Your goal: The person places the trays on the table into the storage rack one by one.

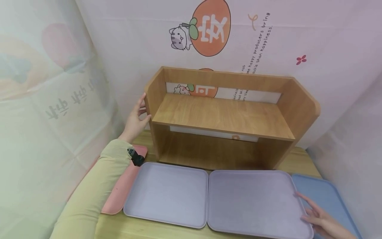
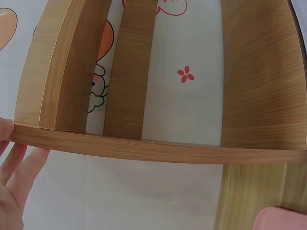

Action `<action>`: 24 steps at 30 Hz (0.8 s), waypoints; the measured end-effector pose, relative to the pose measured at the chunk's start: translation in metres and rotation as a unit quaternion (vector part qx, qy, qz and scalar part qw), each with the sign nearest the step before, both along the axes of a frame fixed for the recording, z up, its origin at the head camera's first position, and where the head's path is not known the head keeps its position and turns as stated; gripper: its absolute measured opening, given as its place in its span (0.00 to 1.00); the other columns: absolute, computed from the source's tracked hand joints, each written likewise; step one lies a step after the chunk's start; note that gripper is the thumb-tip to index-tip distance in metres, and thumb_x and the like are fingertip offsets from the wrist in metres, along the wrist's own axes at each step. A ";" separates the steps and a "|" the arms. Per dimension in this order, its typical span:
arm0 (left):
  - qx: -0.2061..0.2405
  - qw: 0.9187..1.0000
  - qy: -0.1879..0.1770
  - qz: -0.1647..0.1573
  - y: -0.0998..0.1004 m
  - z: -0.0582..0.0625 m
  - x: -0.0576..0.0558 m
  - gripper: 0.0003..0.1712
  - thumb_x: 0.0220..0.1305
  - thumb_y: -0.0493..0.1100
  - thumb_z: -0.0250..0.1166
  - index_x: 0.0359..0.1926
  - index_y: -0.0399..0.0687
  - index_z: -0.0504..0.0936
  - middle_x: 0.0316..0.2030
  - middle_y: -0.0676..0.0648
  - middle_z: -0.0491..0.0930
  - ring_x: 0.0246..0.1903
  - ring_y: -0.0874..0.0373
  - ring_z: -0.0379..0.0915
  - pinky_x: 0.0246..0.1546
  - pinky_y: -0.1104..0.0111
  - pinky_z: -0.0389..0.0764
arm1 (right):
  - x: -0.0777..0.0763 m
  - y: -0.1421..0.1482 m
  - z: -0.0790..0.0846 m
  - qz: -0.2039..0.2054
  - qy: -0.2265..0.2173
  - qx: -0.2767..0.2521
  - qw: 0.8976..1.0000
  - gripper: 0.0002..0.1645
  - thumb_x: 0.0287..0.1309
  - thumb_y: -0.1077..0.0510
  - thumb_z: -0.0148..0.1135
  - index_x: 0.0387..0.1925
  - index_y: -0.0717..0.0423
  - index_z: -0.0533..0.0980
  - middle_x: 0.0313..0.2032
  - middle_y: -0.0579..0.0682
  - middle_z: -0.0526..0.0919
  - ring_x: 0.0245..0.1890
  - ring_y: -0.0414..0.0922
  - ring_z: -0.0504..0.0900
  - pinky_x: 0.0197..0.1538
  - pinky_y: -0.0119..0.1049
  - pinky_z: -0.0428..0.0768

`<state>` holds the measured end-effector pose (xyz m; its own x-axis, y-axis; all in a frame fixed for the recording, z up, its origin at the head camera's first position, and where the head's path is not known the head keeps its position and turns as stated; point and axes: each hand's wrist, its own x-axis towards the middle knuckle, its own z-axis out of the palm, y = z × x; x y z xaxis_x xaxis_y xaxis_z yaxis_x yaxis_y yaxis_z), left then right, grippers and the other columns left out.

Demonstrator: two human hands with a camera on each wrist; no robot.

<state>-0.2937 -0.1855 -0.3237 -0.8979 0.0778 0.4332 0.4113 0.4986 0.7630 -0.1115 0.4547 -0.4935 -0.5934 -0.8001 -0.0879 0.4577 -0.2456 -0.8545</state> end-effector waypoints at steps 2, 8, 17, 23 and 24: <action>-0.001 1.000 -0.002 0.001 0.000 0.000 0.000 0.50 0.63 0.28 0.58 0.73 0.72 0.44 0.62 0.34 0.62 0.59 0.36 0.66 0.50 0.46 0.77 | -0.001 -0.002 0.002 0.001 0.005 -0.009 1.000 0.46 0.68 0.74 0.22 0.67 0.18 0.54 0.62 0.39 0.70 0.62 0.41 0.69 0.62 0.45 0.73; -0.009 1.000 0.007 -0.001 -0.001 0.000 0.001 0.49 0.63 0.28 0.58 0.74 0.70 0.44 0.61 0.33 0.63 0.59 0.35 0.67 0.49 0.46 0.77 | 0.000 -0.003 0.005 -0.016 -0.031 -0.012 0.999 0.45 0.69 0.72 0.22 0.64 0.18 0.60 0.60 0.39 0.72 0.60 0.41 0.71 0.62 0.42 0.72; -0.003 1.000 0.012 -0.006 0.001 0.000 0.001 0.49 0.62 0.27 0.57 0.74 0.67 0.45 0.60 0.33 0.63 0.58 0.35 0.67 0.48 0.45 0.78 | 0.009 -0.001 0.001 -0.019 -0.057 -0.056 0.997 0.44 0.69 0.71 0.21 0.64 0.20 0.62 0.60 0.50 0.74 0.60 0.46 0.72 0.63 0.45 0.72; -0.003 1.000 0.008 -0.002 0.001 -0.001 0.000 0.49 0.63 0.28 0.57 0.73 0.70 0.45 0.61 0.33 0.63 0.58 0.35 0.67 0.49 0.46 0.78 | 0.011 -0.002 -0.001 -0.005 -0.064 -0.103 0.993 0.44 0.69 0.71 0.19 0.65 0.22 0.61 0.61 0.54 0.72 0.61 0.52 0.71 0.63 0.49 0.71; -0.003 1.000 0.007 -0.001 0.000 -0.001 0.000 0.50 0.63 0.28 0.58 0.73 0.71 0.45 0.61 0.33 0.63 0.58 0.35 0.67 0.49 0.46 0.78 | 0.012 -0.004 0.000 -0.005 -0.063 -0.113 0.992 0.44 0.69 0.72 0.18 0.66 0.22 0.61 0.62 0.53 0.72 0.61 0.52 0.71 0.64 0.49 0.70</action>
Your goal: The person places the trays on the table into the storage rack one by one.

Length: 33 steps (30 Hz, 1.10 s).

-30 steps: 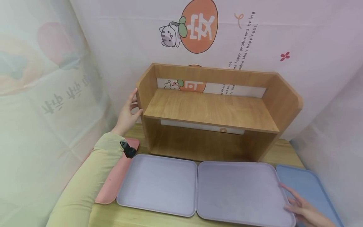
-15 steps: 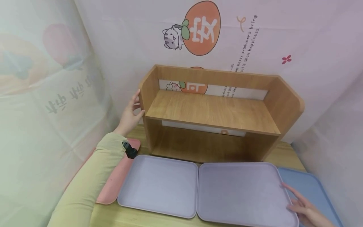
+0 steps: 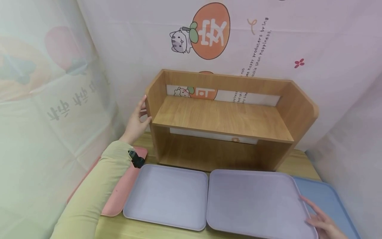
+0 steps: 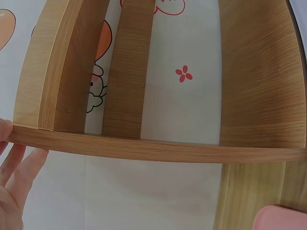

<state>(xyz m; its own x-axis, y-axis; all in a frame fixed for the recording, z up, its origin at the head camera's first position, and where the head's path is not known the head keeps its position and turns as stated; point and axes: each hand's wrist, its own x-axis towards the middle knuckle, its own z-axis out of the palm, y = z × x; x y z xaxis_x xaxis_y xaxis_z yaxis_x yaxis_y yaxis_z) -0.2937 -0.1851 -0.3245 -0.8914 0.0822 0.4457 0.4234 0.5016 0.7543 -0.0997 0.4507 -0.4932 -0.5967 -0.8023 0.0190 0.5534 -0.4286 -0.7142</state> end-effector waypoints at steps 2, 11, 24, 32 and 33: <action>0.000 1.000 -0.001 0.002 -0.001 -0.001 -0.001 0.50 0.63 0.28 0.58 0.73 0.72 0.44 0.61 0.34 0.63 0.58 0.35 0.67 0.49 0.46 0.78 | 0.002 -0.003 0.002 -0.009 -0.003 -0.007 1.000 0.45 0.68 0.72 0.18 0.66 0.23 0.61 0.62 0.52 0.72 0.62 0.51 0.70 0.64 0.50 0.70; -0.001 1.000 -0.010 0.004 0.000 -0.004 -0.002 0.51 0.63 0.29 0.58 0.73 0.74 0.44 0.61 0.34 0.62 0.59 0.36 0.67 0.49 0.46 0.77 | 0.003 -0.026 0.014 -0.041 0.070 -0.059 0.995 0.46 0.64 0.77 0.17 0.71 0.33 0.54 0.63 0.57 0.70 0.63 0.51 0.69 0.64 0.47 0.70; -0.009 1.000 -0.014 0.007 0.000 -0.003 -0.002 0.50 0.64 0.30 0.57 0.73 0.73 0.42 0.62 0.34 0.62 0.60 0.36 0.65 0.52 0.46 0.76 | -0.008 -0.078 0.047 -0.067 0.118 -0.075 0.988 0.47 0.61 0.80 0.18 0.73 0.40 0.50 0.63 0.59 0.69 0.61 0.53 0.72 0.62 0.47 0.72; -0.013 1.000 -0.002 0.009 0.000 -0.001 -0.001 0.49 0.64 0.30 0.57 0.73 0.72 0.43 0.61 0.34 0.63 0.59 0.35 0.66 0.51 0.45 0.76 | -0.021 -0.121 0.082 -0.075 0.158 -0.105 0.979 0.46 0.59 0.82 0.20 0.73 0.46 0.50 0.59 0.65 0.72 0.58 0.57 0.74 0.59 0.47 0.75; -0.014 1.000 -0.001 0.009 0.001 -0.002 -0.001 0.49 0.64 0.30 0.57 0.73 0.72 0.43 0.61 0.33 0.63 0.59 0.35 0.67 0.51 0.45 0.77 | -0.022 -0.126 0.088 -0.076 0.160 -0.107 0.978 0.45 0.59 0.81 0.21 0.73 0.47 0.50 0.59 0.65 0.72 0.58 0.57 0.75 0.59 0.47 0.75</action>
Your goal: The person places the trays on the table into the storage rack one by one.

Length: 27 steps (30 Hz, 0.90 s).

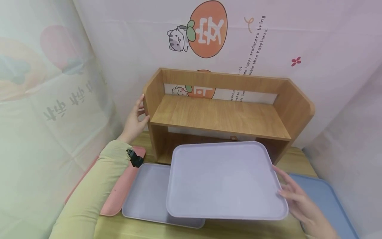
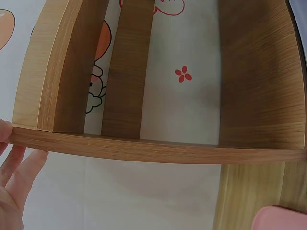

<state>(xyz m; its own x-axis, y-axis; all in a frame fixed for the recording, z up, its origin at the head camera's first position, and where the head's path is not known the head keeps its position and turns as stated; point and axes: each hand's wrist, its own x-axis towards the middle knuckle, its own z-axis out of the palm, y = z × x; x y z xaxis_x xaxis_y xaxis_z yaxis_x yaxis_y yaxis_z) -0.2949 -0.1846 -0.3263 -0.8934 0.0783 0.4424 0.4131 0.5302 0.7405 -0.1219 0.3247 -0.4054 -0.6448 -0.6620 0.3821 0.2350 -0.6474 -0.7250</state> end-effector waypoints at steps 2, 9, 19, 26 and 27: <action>-0.001 1.000 0.005 0.001 -0.001 0.000 0.000 0.49 0.63 0.30 0.57 0.74 0.70 0.43 0.61 0.33 0.63 0.58 0.35 0.67 0.51 0.45 0.77 | -0.003 -0.011 0.011 0.002 -0.004 -0.009 1.000 0.44 0.60 0.81 0.21 0.72 0.47 0.51 0.58 0.65 0.73 0.57 0.56 0.76 0.58 0.46 0.76; 0.010 1.000 0.027 -0.004 -0.001 -0.001 -0.001 0.47 0.61 0.27 0.57 0.74 0.61 0.47 0.58 0.32 0.66 0.55 0.34 0.70 0.49 0.47 0.78 | -0.014 -0.038 0.034 -0.017 0.000 -0.017 1.000 0.42 0.62 0.79 0.22 0.72 0.47 0.52 0.53 0.63 0.77 0.53 0.53 0.79 0.54 0.44 0.79; 0.025 0.999 0.039 -0.022 0.000 -0.001 -0.001 0.46 0.61 0.25 0.56 0.74 0.56 0.48 0.57 0.31 0.66 0.55 0.33 0.69 0.46 0.46 0.79 | -0.031 -0.053 0.038 -0.039 0.010 -0.062 0.997 0.40 0.63 0.79 0.21 0.71 0.48 0.52 0.53 0.62 0.75 0.52 0.52 0.79 0.53 0.44 0.80; 0.020 0.999 0.038 -0.019 -0.001 -0.001 -0.001 0.46 0.61 0.25 0.56 0.74 0.57 0.47 0.58 0.31 0.65 0.55 0.33 0.69 0.46 0.46 0.80 | -0.035 -0.062 0.037 -0.082 0.004 -0.069 0.994 0.38 0.64 0.78 0.22 0.70 0.50 0.56 0.48 0.61 0.77 0.46 0.50 0.82 0.49 0.40 0.83; 0.019 0.999 0.037 -0.017 -0.001 0.000 -0.001 0.46 0.61 0.26 0.56 0.74 0.58 0.47 0.58 0.31 0.65 0.55 0.33 0.69 0.46 0.46 0.79 | -0.036 -0.064 0.038 -0.090 0.000 -0.067 0.994 0.38 0.64 0.78 0.22 0.69 0.49 0.56 0.47 0.60 0.77 0.45 0.50 0.82 0.48 0.39 0.83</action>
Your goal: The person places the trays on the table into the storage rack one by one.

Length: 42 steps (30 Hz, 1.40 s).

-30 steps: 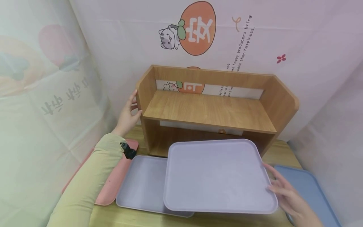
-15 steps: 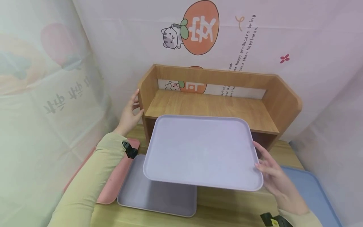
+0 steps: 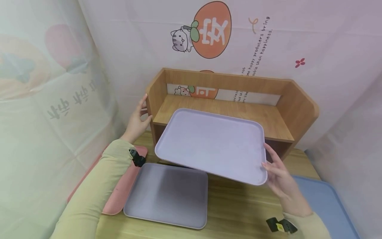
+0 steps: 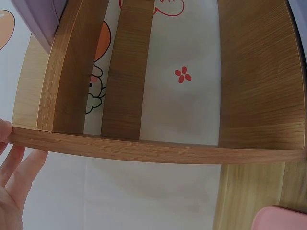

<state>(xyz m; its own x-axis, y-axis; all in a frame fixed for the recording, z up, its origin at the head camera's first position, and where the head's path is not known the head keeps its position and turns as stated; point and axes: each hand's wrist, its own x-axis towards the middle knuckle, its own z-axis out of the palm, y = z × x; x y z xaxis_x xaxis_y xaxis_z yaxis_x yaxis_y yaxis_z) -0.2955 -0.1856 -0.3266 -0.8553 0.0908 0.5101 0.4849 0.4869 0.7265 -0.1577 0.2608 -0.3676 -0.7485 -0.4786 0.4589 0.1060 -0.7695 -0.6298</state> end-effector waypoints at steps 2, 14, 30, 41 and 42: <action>-0.004 1.000 -0.004 0.003 0.000 0.001 0.001 0.47 0.62 0.26 0.56 0.74 0.60 0.47 0.59 0.31 0.65 0.55 0.34 0.69 0.47 0.46 0.79 | -0.001 -0.002 0.000 -0.018 -0.010 0.005 1.000 0.37 0.65 0.77 0.23 0.68 0.49 0.57 0.46 0.60 0.78 0.44 0.49 0.83 0.46 0.38 0.83; -0.012 1.000 -0.025 0.010 0.001 0.001 0.002 0.49 0.63 0.29 0.57 0.74 0.69 0.44 0.61 0.34 0.63 0.58 0.36 0.68 0.49 0.47 0.78 | -0.007 -0.025 0.002 -0.197 -0.088 0.076 0.974 0.34 0.65 0.72 0.46 0.65 0.42 0.52 0.43 0.51 0.79 0.36 0.41 0.83 0.37 0.30 0.83; -0.015 0.999 -0.034 0.017 0.002 0.000 0.000 0.49 0.63 0.29 0.57 0.73 0.71 0.44 0.60 0.34 0.64 0.58 0.36 0.68 0.50 0.47 0.77 | -0.007 -0.061 0.022 -0.261 -0.175 0.134 0.940 0.38 0.65 0.71 0.47 0.64 0.37 0.46 0.43 0.47 0.72 0.36 0.38 0.82 0.39 0.29 0.82; -0.016 0.999 -0.032 0.019 0.003 0.002 0.003 0.48 0.63 0.29 0.57 0.74 0.69 0.44 0.60 0.33 0.64 0.58 0.36 0.68 0.48 0.46 0.78 | -0.009 -0.092 0.026 -0.299 -0.206 0.166 0.917 0.40 0.65 0.71 0.45 0.66 0.36 0.42 0.47 0.46 0.68 0.39 0.35 0.80 0.44 0.30 0.81; -0.017 0.999 -0.030 0.019 0.003 0.002 0.003 0.49 0.63 0.29 0.57 0.74 0.68 0.44 0.60 0.32 0.64 0.58 0.35 0.68 0.47 0.46 0.78 | -0.009 -0.095 0.025 -0.302 -0.207 0.165 0.916 0.40 0.65 0.71 0.45 0.66 0.36 0.42 0.47 0.46 0.68 0.39 0.35 0.80 0.45 0.29 0.81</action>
<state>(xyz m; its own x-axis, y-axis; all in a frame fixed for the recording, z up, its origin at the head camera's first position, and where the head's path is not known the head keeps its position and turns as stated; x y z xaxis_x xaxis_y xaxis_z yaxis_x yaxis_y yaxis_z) -0.2924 -0.1824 -0.3250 -0.8874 0.0732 0.4552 0.4215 0.5288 0.7366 -0.1662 0.1654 -0.3422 -0.9996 0.0187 -0.0197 0.0064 -0.5409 -0.8411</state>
